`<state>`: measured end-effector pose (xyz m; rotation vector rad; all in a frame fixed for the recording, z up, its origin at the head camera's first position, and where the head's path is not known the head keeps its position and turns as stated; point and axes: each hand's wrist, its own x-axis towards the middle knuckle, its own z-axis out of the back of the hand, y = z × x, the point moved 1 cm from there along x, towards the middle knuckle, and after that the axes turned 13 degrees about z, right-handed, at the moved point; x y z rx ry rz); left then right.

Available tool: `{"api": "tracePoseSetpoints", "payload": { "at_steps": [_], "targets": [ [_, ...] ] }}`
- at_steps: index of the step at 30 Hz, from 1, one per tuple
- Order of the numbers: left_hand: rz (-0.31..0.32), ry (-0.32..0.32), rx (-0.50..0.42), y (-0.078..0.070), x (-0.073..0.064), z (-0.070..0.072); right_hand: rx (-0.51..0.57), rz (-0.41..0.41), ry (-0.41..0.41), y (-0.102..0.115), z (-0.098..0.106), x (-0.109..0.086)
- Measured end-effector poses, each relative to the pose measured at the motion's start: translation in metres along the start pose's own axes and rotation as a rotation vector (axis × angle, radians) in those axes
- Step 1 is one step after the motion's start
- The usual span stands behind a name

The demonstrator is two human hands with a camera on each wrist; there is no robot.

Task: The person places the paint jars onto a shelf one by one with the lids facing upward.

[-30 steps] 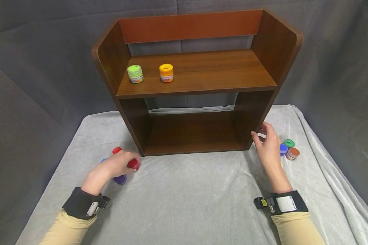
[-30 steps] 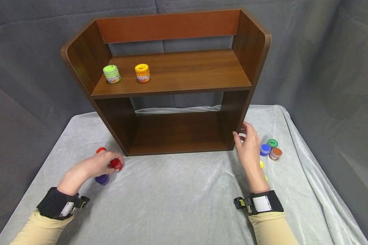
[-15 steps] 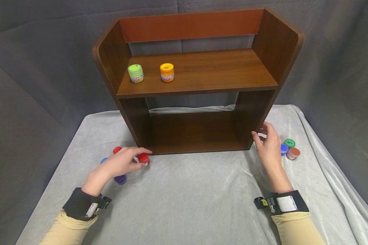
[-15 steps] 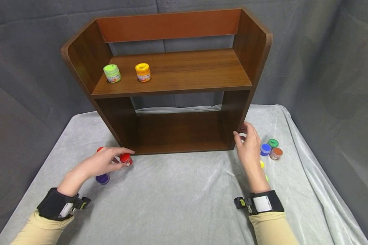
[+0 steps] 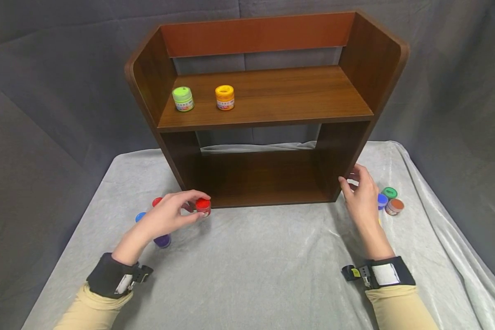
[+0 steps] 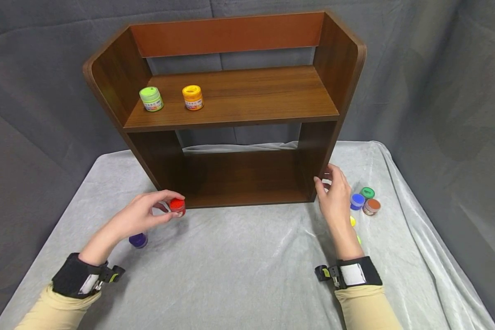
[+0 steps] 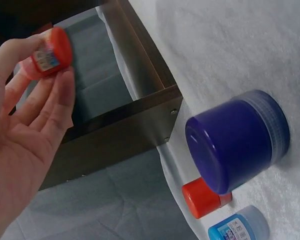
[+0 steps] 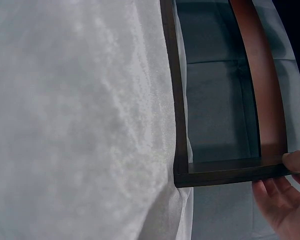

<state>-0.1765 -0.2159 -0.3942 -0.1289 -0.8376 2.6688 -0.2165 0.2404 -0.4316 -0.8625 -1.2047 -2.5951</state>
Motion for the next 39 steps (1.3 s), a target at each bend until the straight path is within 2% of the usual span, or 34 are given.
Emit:
{"api": "tracePoseSetpoints", "payload": {
  "at_steps": [6,12,20,27,31,39],
  "targets": [
    [0.008,-0.049,-0.028,-0.007,-0.001,0.001,0.0,0.008,-0.004,0.001,0.0,0.0],
    [-0.01,-0.096,-0.082,-0.015,-0.002,-0.001,0.004,0.007,-0.003,0.001,0.001,0.0],
    [-0.066,-0.179,-0.151,-0.027,-0.003,-0.005,-0.01,0.002,0.005,0.0,0.001,0.0],
    [-0.132,-0.266,-0.251,-0.032,-0.005,-0.008,-0.009,0.003,0.003,-0.001,0.0,0.0],
    [-0.143,-0.257,-0.32,-0.035,-0.005,-0.01,-0.01,0.008,0.002,-0.001,0.0,-0.001],
    [-0.101,-0.198,-0.448,-0.041,-0.004,-0.011,-0.008,0.008,0.005,-0.001,0.0,0.0]
  ]
}}
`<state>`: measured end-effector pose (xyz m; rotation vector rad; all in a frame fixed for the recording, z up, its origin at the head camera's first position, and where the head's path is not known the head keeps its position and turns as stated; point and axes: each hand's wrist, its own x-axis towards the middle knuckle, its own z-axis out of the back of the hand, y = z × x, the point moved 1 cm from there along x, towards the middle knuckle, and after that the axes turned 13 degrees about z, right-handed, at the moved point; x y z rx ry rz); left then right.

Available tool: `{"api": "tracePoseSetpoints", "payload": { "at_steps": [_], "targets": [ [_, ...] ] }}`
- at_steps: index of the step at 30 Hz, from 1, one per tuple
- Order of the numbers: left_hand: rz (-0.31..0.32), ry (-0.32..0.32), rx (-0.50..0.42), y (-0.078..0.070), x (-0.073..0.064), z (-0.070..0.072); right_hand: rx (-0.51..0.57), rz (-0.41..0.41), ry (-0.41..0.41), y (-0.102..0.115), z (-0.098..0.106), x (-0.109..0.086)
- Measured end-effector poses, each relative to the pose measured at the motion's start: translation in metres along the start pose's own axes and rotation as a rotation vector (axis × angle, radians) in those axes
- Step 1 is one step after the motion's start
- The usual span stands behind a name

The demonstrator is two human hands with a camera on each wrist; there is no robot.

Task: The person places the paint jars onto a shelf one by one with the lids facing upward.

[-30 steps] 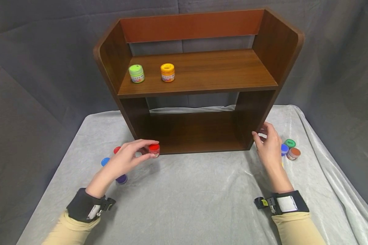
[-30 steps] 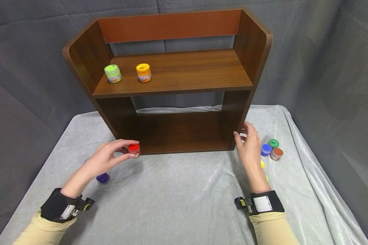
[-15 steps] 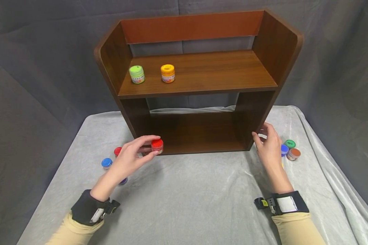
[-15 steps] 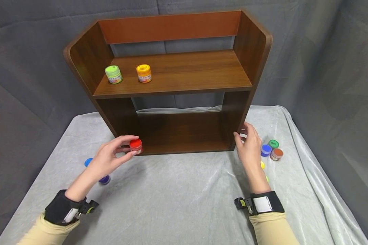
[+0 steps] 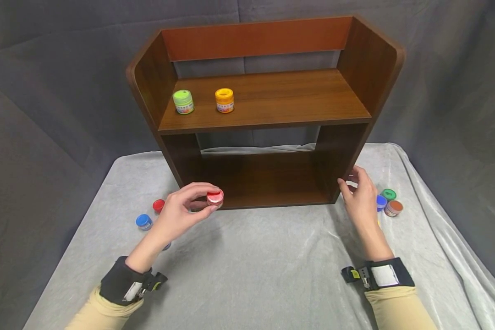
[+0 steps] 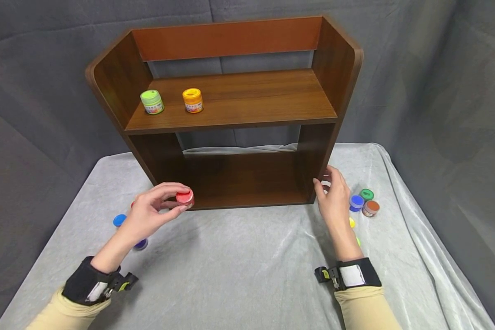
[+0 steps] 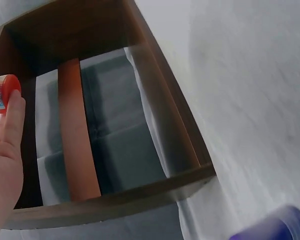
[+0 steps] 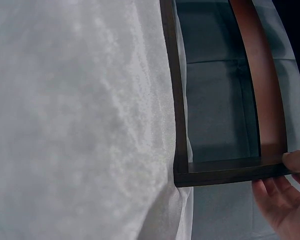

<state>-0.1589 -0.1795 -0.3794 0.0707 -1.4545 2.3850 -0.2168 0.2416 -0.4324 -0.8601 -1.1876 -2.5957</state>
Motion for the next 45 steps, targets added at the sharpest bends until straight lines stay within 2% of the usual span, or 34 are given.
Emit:
{"api": "tracePoseSetpoints", "payload": {
  "at_steps": [4,6,10,23,32,40,45],
  "targets": [
    [0.042,0.016,-0.096,-0.004,0.003,-0.001,0.002,-0.002,0.002,0.0,0.001,0.0],
    [0.06,0.014,-0.112,-0.006,0.005,-0.002,0.004,-0.002,0.002,0.0,0.001,0.0],
    [0.089,-0.004,-0.101,-0.01,0.008,-0.002,0.013,-0.002,-0.004,-0.001,0.001,0.0],
    [0.092,-0.054,-0.043,-0.012,0.01,0.0,0.031,0.029,-0.02,-0.001,-0.002,0.001],
    [0.057,-0.083,-0.034,-0.016,0.01,0.0,0.032,0.026,-0.021,-0.003,0.0,0.001],
    [-0.035,-0.123,-0.032,-0.02,0.012,0.002,0.028,0.044,-0.025,-0.003,-0.001,-0.001],
    [-0.054,-0.14,-0.027,-0.027,0.014,0.003,0.025,0.048,-0.028,-0.004,-0.001,-0.001]
  ]
}}
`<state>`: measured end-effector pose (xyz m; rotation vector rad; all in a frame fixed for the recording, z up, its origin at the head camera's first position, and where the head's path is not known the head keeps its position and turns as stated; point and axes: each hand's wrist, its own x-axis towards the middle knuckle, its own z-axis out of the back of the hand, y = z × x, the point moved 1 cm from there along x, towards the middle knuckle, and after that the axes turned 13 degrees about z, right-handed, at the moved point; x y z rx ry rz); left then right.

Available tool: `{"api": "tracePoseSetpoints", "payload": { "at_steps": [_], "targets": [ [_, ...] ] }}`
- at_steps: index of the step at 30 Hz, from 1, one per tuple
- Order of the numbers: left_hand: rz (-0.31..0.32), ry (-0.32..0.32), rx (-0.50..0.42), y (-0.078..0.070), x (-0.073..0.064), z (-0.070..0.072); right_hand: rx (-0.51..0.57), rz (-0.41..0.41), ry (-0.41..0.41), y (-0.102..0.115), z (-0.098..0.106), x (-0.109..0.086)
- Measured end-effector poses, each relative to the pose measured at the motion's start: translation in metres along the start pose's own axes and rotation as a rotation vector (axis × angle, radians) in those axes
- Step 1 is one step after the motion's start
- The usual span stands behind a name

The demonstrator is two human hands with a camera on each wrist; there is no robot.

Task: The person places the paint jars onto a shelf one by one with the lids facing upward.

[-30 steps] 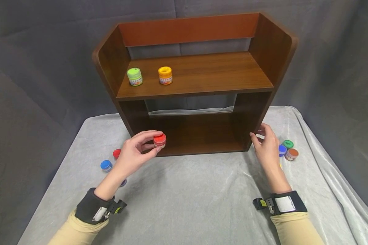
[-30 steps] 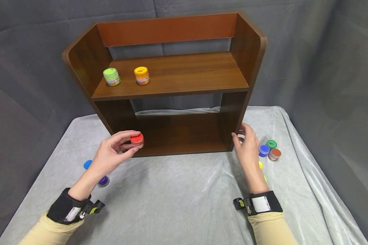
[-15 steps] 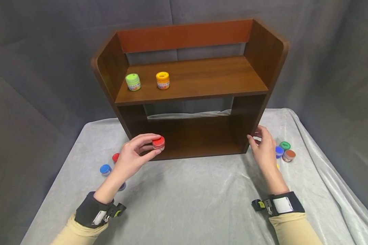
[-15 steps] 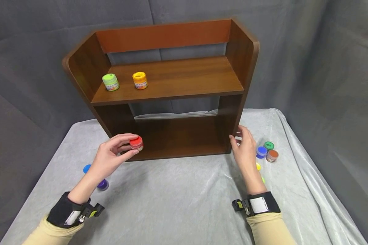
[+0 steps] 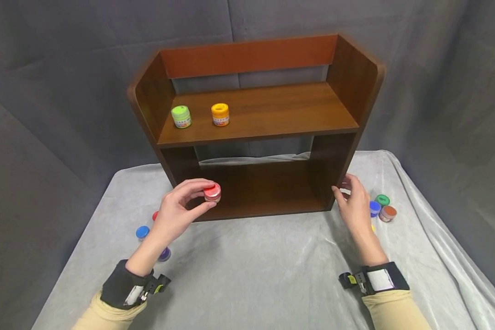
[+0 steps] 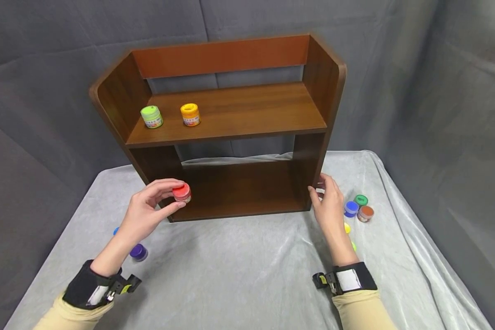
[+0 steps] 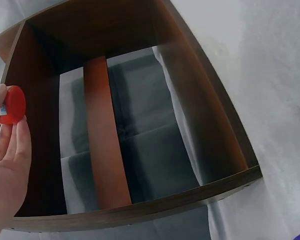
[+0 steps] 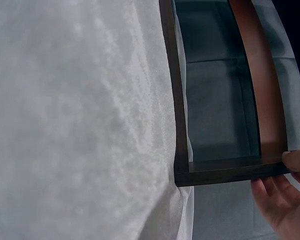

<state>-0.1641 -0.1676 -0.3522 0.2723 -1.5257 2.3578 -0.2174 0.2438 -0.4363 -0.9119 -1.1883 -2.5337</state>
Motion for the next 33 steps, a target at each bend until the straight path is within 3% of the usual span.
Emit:
{"api": "tracePoseSetpoints", "payload": {
  "at_steps": [15,23,33],
  "targets": [
    [-0.076,-0.032,-0.037,-0.018,0.008,0.002,0.005,-0.002,0.011,-0.004,-0.007,0.002],
    [-0.11,-0.09,0.002,-0.031,0.019,-0.01,0.012,0.005,0.01,-0.005,-0.008,0.004],
    [-0.186,-0.099,0.09,-0.051,0.036,-0.025,0.017,0.0,0.024,-0.008,-0.007,0.005]
  ]
}}
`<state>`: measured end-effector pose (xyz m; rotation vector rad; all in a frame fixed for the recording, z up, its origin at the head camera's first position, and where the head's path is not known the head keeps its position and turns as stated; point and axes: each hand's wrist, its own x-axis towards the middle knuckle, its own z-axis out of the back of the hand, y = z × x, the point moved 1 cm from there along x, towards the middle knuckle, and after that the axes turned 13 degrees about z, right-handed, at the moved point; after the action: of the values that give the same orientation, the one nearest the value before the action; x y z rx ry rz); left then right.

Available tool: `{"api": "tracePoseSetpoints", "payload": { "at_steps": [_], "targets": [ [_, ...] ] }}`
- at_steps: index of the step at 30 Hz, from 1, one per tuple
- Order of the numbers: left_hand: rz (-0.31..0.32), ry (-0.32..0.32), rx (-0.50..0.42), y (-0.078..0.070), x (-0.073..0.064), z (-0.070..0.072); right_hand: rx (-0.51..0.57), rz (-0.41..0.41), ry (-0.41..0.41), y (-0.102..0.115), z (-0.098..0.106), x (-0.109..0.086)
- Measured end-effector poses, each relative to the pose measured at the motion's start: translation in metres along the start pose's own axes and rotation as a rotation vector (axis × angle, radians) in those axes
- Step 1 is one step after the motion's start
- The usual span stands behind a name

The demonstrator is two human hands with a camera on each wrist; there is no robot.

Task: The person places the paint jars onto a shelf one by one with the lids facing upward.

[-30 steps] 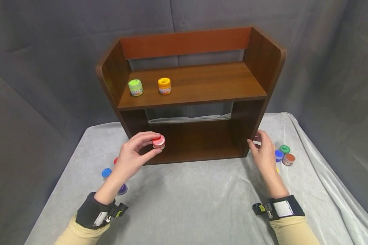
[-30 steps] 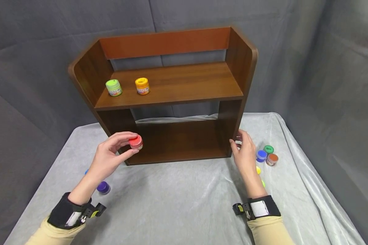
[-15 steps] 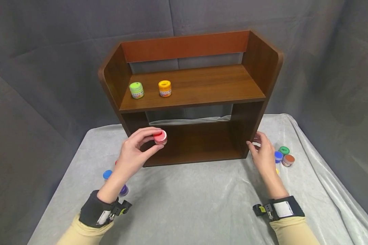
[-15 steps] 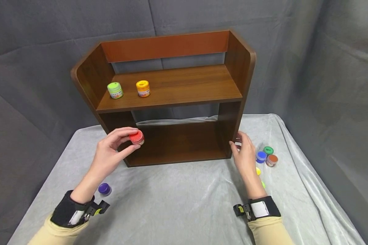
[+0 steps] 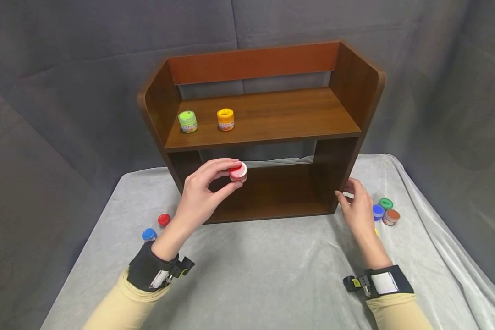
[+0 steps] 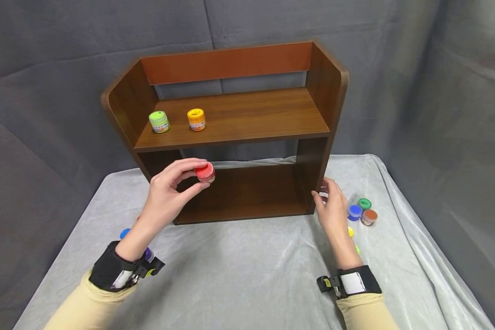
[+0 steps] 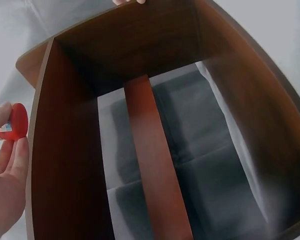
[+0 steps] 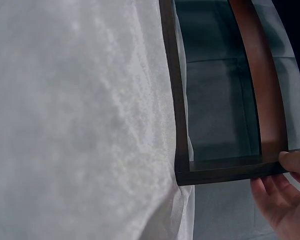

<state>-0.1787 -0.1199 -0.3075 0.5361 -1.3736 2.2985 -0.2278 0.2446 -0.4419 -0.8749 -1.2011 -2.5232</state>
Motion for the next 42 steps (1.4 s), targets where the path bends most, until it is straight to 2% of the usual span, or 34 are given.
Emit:
{"api": "tracePoseSetpoints", "payload": {
  "at_steps": [10,16,24,31,38,42],
  "targets": [
    [-0.065,-0.035,0.021,-0.01,0.015,-0.007,0.002,0.002,-0.01,0.002,0.001,0.001],
    [-0.088,-0.074,0.085,-0.015,0.025,-0.01,-0.005,0.003,-0.005,0.002,0.001,0.001],
    [-0.102,-0.105,0.113,-0.026,0.04,-0.016,-0.005,0.0,0.0,0.003,0.002,0.001],
    [-0.093,-0.112,0.112,-0.031,0.048,-0.023,0.003,-0.004,-0.002,0.004,0.003,0.001],
    [-0.153,-0.124,0.18,-0.034,0.054,-0.027,0.003,-0.008,-0.002,0.005,0.003,0.001],
    [-0.163,-0.125,0.197,-0.036,0.058,-0.029,-0.001,-0.009,0.0,0.005,0.003,0.001]
  ]
}}
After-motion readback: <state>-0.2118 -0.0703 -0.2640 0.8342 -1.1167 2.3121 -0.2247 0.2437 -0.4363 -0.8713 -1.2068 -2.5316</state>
